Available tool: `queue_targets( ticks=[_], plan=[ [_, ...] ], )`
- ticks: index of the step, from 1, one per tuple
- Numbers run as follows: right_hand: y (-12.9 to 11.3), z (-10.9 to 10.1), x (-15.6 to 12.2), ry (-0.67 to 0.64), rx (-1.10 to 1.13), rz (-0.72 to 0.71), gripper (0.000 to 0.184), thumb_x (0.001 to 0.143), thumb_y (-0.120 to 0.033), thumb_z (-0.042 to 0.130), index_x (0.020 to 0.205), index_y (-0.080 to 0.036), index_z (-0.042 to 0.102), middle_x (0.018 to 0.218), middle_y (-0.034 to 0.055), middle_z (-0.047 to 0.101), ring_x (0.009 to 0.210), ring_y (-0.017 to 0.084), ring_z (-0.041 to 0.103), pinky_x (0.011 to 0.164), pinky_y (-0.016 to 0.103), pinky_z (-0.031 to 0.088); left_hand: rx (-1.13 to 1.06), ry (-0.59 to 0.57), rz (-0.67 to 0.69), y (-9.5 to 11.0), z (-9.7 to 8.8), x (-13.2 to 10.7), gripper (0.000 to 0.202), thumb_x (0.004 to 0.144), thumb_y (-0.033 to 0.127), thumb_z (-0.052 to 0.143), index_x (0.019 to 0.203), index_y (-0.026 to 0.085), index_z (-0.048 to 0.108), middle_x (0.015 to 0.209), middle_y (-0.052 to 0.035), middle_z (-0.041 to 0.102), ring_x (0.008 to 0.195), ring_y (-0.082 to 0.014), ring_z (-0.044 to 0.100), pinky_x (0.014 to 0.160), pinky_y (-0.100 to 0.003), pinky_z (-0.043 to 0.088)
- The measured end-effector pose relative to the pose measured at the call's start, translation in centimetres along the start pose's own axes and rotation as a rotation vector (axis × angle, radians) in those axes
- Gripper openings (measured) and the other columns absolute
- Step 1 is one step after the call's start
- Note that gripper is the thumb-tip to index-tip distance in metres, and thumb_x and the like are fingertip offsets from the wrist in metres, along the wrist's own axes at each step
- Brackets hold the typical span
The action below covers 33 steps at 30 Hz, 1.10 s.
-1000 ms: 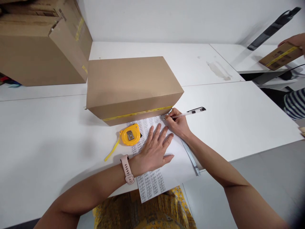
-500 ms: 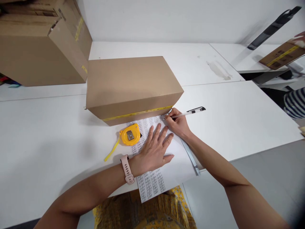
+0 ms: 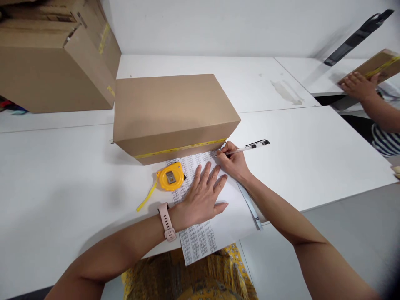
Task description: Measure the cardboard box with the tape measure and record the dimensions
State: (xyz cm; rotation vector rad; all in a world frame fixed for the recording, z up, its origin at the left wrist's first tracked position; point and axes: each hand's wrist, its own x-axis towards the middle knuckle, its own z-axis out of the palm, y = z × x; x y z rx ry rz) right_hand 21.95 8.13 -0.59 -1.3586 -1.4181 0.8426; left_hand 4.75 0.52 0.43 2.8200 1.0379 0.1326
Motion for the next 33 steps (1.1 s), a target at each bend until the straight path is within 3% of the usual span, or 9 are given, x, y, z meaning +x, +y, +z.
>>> queue_targets(
  ticks=[33],
  plan=[
    [0.31, 0.10, -0.04, -0.018, 0.023, -0.035, 0.021, 0.077, -0.019, 0.061, 0.067, -0.023, 0.044, 0.060, -0.0064, 0.040, 0.054, 0.009, 0.032, 0.052, 0.027, 0.028, -0.025, -0.036, -0.006, -0.05, -0.10, 0.10, 0.078, 0.099, 0.062, 0.047, 0.158, 0.011, 0.037, 0.167, -0.0230, 0.025, 0.155, -0.0469, 0.011, 0.124, -0.064, 0.008]
  ],
)
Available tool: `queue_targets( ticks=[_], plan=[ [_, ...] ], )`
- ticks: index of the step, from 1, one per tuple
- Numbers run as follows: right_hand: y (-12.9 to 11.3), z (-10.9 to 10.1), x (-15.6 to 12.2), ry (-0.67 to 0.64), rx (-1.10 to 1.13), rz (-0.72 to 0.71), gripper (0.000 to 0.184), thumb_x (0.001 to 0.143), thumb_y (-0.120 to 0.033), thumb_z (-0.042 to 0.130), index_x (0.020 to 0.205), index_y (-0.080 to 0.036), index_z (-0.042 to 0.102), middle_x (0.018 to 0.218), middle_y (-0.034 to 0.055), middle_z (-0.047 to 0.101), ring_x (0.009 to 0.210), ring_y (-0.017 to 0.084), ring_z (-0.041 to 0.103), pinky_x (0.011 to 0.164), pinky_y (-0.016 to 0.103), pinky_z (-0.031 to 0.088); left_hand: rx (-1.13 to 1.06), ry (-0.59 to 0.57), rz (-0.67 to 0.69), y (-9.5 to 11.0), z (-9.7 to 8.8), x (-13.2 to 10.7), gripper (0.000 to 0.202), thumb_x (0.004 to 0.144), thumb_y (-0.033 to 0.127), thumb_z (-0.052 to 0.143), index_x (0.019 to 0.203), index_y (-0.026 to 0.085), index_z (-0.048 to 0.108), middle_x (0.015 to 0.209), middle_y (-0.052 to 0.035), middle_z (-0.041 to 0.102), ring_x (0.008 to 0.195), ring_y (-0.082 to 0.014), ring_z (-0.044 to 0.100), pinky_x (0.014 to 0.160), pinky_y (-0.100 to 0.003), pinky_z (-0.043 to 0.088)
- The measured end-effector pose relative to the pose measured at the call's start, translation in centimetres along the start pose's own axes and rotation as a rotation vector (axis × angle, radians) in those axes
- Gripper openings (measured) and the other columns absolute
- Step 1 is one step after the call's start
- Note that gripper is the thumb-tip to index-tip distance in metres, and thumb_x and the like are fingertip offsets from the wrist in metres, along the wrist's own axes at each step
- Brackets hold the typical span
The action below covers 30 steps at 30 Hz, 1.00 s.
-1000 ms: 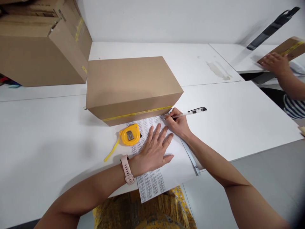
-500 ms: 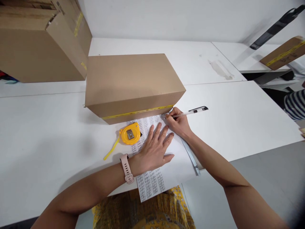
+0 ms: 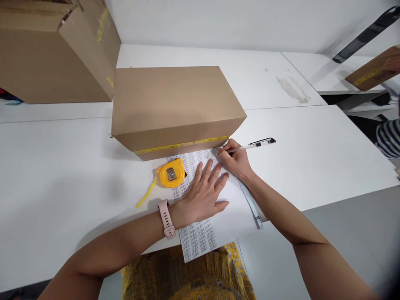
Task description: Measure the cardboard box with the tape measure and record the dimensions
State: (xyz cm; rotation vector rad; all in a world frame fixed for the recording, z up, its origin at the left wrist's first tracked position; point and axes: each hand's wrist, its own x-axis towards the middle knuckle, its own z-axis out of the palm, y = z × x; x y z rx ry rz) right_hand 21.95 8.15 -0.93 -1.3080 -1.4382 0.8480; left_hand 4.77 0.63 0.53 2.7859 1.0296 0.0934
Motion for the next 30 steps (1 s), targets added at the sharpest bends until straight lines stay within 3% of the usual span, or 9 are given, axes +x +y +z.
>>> queue_targets(
  ticks=[30],
  plan=[
    [-0.33, -0.04, 0.02, 0.006, -0.016, 0.042, 0.021, 0.077, -0.023, 0.063, 0.067, -0.023, 0.045, 0.062, -0.0057, 0.043, 0.056, 0.010, 0.035, 0.054, 0.028, 0.032, 0.029, 0.034, 0.009, 0.01, 0.01, -0.11, 0.079, 0.099, 0.064, 0.044, 0.157, 0.012, 0.038, 0.167, -0.0223, 0.025, 0.155, -0.0464, 0.013, 0.124, -0.063, 0.009]
  ],
)
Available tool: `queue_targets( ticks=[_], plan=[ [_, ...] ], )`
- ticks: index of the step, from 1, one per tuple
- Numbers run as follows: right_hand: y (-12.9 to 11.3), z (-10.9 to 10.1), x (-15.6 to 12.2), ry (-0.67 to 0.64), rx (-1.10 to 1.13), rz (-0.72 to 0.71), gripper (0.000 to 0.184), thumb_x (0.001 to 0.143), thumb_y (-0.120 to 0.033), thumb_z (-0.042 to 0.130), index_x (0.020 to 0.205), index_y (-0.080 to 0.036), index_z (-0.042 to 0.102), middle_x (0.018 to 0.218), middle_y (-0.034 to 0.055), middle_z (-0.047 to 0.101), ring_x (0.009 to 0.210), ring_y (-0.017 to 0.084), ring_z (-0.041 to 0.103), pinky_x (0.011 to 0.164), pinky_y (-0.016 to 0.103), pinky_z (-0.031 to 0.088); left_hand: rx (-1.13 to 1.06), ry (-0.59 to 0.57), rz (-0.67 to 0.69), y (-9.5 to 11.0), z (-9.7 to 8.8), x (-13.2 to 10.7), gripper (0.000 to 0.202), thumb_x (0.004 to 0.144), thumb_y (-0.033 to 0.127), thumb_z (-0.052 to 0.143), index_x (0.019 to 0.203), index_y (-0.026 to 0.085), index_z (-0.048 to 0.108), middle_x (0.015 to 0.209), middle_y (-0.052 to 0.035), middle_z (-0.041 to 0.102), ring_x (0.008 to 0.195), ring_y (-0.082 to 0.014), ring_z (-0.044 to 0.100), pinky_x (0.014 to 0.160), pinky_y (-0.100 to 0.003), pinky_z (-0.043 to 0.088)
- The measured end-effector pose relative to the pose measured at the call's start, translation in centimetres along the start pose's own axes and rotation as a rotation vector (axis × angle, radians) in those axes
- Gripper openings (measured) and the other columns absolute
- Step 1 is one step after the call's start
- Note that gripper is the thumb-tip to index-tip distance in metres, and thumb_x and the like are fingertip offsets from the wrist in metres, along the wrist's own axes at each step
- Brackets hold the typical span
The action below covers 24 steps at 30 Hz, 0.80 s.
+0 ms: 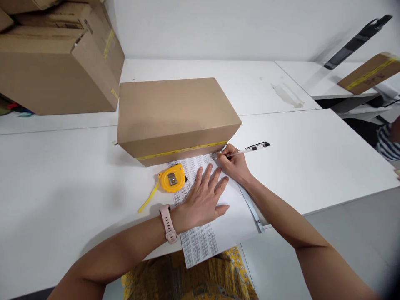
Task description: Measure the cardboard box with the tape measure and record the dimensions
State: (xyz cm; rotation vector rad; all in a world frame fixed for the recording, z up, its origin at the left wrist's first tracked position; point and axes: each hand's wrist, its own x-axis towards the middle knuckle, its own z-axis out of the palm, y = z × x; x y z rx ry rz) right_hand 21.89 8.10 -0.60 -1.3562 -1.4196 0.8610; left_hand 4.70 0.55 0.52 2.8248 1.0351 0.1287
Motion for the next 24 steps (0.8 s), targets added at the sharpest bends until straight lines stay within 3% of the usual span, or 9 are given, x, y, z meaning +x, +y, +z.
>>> queue_targets(
  ticks=[24],
  plan=[
    [-0.02, -0.06, -0.02, 0.010, -0.014, 0.017, 0.019, 0.074, -0.020, 0.062, 0.065, -0.023, 0.045, 0.060, -0.0054, 0.043, 0.056, 0.011, 0.035, 0.054, 0.028, 0.031, 0.001, 0.004, 0.000, 0.00, -0.07, -0.07, 0.078, 0.099, 0.064, 0.045, 0.157, 0.012, 0.039, 0.167, -0.0210, 0.027, 0.156, -0.0451, 0.014, 0.124, -0.062, 0.009]
  ],
)
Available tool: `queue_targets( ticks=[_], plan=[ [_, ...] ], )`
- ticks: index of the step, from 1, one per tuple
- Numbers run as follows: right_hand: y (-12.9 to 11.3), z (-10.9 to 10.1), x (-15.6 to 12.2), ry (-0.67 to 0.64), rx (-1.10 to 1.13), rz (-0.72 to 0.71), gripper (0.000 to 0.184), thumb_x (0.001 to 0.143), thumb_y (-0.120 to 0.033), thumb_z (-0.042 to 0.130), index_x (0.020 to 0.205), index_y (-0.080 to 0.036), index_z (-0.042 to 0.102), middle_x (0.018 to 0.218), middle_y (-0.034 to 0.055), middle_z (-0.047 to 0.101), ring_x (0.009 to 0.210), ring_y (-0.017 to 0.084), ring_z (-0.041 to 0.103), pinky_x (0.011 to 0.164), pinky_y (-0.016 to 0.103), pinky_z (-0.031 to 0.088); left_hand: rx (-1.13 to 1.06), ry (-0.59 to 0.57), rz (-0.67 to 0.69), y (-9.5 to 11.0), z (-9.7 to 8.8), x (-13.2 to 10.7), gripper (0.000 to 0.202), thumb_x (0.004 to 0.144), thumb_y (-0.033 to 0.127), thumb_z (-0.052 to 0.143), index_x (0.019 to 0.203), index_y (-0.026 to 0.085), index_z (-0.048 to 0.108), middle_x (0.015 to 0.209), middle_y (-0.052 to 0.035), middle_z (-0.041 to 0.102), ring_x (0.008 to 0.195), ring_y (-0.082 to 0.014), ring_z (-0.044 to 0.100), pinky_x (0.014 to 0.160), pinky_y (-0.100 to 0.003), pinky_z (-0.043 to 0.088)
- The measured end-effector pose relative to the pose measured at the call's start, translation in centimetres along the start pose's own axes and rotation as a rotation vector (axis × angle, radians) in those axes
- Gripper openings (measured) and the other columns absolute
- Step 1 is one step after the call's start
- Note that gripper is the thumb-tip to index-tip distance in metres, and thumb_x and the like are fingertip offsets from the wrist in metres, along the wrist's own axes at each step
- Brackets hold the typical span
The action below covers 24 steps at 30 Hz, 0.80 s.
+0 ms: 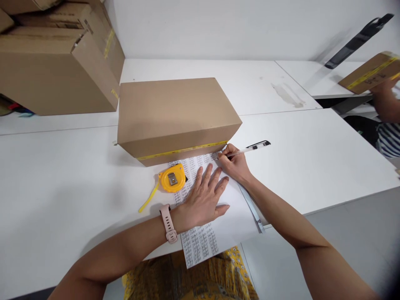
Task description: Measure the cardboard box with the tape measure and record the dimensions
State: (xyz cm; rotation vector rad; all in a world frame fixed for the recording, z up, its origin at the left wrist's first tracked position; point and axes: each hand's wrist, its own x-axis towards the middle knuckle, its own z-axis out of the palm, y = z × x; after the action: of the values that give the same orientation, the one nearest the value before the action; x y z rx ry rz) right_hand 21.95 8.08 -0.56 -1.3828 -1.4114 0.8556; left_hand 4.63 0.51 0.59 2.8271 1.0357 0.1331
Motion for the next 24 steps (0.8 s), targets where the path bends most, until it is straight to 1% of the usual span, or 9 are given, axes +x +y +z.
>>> queue_targets(
  ticks=[4, 7, 16, 24],
  plan=[
    [-0.13, -0.05, 0.06, 0.033, -0.003, 0.010, 0.022, 0.074, -0.023, 0.062, 0.065, -0.023, 0.043, 0.057, -0.0060, 0.041, 0.055, 0.011, 0.034, 0.053, 0.027, 0.030, 0.000, 0.005, 0.004, 0.00, 0.02, -0.03, 0.078, 0.100, 0.064, 0.043, 0.157, 0.012, 0.038, 0.167, -0.0218, 0.025, 0.156, -0.0452, 0.013, 0.124, -0.062, 0.008],
    [-0.29, -0.13, 0.13, 0.050, -0.008, 0.008, 0.022, 0.074, -0.024, 0.062, 0.064, -0.023, 0.042, 0.056, -0.0061, 0.042, 0.055, 0.010, 0.035, 0.053, 0.027, 0.030, -0.001, -0.005, 0.003, -0.03, 0.00, 0.00, 0.077, 0.100, 0.063, 0.043, 0.157, 0.011, 0.038, 0.167, -0.0223, 0.025, 0.155, -0.0459, 0.013, 0.124, -0.063, 0.010],
    [-0.35, -0.13, 0.11, 0.008, -0.005, -0.023, 0.021, 0.076, -0.025, 0.062, 0.066, -0.023, 0.044, 0.057, -0.0070, 0.041, 0.053, 0.010, 0.034, 0.053, 0.027, 0.030, -0.003, -0.005, 0.008, 0.00, -0.13, 0.06, 0.077, 0.101, 0.062, 0.043, 0.156, 0.009, 0.039, 0.166, -0.0248, 0.025, 0.155, -0.0482, 0.013, 0.123, -0.064, 0.012],
    [-0.19, -0.13, 0.12, 0.000, -0.005, -0.023, 0.022, 0.076, -0.025, 0.063, 0.066, -0.023, 0.043, 0.058, -0.0067, 0.041, 0.054, 0.010, 0.034, 0.053, 0.027, 0.031, -0.002, -0.004, 0.010, -0.09, -0.09, 0.03, 0.077, 0.101, 0.063, 0.042, 0.157, 0.010, 0.038, 0.166, -0.0243, 0.025, 0.155, -0.0473, 0.013, 0.123, -0.063, 0.011]
  ],
)
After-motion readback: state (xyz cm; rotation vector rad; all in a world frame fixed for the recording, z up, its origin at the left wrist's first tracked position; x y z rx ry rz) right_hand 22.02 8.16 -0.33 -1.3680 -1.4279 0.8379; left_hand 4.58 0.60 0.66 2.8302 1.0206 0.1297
